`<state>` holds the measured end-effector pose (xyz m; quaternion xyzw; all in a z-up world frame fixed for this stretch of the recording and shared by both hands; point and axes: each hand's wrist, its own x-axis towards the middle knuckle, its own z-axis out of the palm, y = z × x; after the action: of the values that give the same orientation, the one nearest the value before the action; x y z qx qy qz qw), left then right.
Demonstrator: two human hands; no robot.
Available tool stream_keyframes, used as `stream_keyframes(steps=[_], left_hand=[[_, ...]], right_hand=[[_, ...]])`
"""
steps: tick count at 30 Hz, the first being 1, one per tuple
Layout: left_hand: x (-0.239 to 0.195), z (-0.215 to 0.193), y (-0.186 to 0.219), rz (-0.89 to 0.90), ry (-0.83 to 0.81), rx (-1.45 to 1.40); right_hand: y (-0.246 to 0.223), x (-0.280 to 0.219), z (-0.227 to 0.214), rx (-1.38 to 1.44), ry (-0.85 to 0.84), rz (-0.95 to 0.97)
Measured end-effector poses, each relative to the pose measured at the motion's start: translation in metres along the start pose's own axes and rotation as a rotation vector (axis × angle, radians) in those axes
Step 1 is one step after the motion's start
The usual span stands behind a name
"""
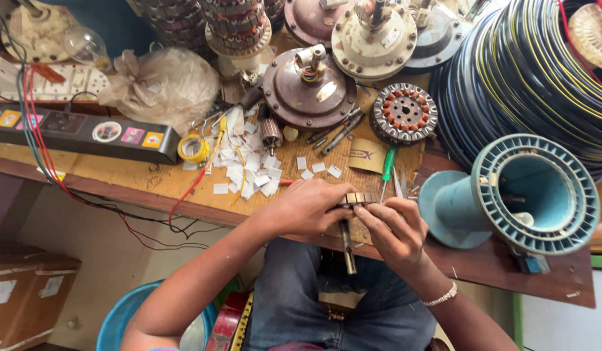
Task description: The person works on a motor armature, inserting small white insulating pieces into the slots between copper windings. They use a green-handled screwdriver to adjust the windings and a pair of scissors to trim excess material. The person repeatedly picks up insulating pieces, places them into the armature, and uses tools to secure them.
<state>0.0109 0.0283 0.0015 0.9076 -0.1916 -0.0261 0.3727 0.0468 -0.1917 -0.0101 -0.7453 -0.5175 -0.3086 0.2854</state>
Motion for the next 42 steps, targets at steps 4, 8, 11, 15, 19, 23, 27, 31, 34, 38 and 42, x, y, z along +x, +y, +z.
stream_keyframes(steps=[4,8,11,15,19,23,27,31,34,38,42], left_hand=[[-0.004,-0.005,-0.003,0.076,-0.026,-0.064],[-0.016,-0.006,0.0,0.176,-0.067,-0.078],[-0.022,-0.006,0.0,0.287,-0.099,-0.041],[-0.028,-0.004,-0.007,0.25,-0.071,-0.074],[-0.029,0.009,-0.018,0.231,-0.052,-0.089],[-0.031,0.026,-0.03,0.339,0.016,0.088],[-0.035,0.04,-0.038,0.346,0.024,0.077],[-0.037,0.049,-0.036,0.289,0.06,-0.005],[-0.037,0.051,-0.033,0.247,0.094,-0.039],[-0.035,0.049,-0.03,0.229,0.136,-0.051],[-0.032,0.048,-0.03,0.245,0.143,-0.034]], right_hand=[[0.004,-0.005,-0.004,0.01,-0.052,-0.046],[0.021,-0.023,0.003,0.113,-0.02,-0.311],[0.032,-0.036,0.015,0.216,0.106,-0.339],[0.037,-0.053,0.026,0.394,0.021,-0.115],[0.041,-0.073,0.047,0.589,0.103,-0.025],[0.045,-0.104,0.066,0.808,0.143,0.108],[0.062,-0.137,0.065,0.994,-0.019,0.154],[0.06,-0.151,0.064,0.947,-0.108,0.289],[0.056,-0.149,0.058,0.928,-0.2,0.413],[0.055,-0.131,0.059,0.887,-0.134,0.285],[0.049,-0.114,0.057,0.875,-0.096,0.247]])
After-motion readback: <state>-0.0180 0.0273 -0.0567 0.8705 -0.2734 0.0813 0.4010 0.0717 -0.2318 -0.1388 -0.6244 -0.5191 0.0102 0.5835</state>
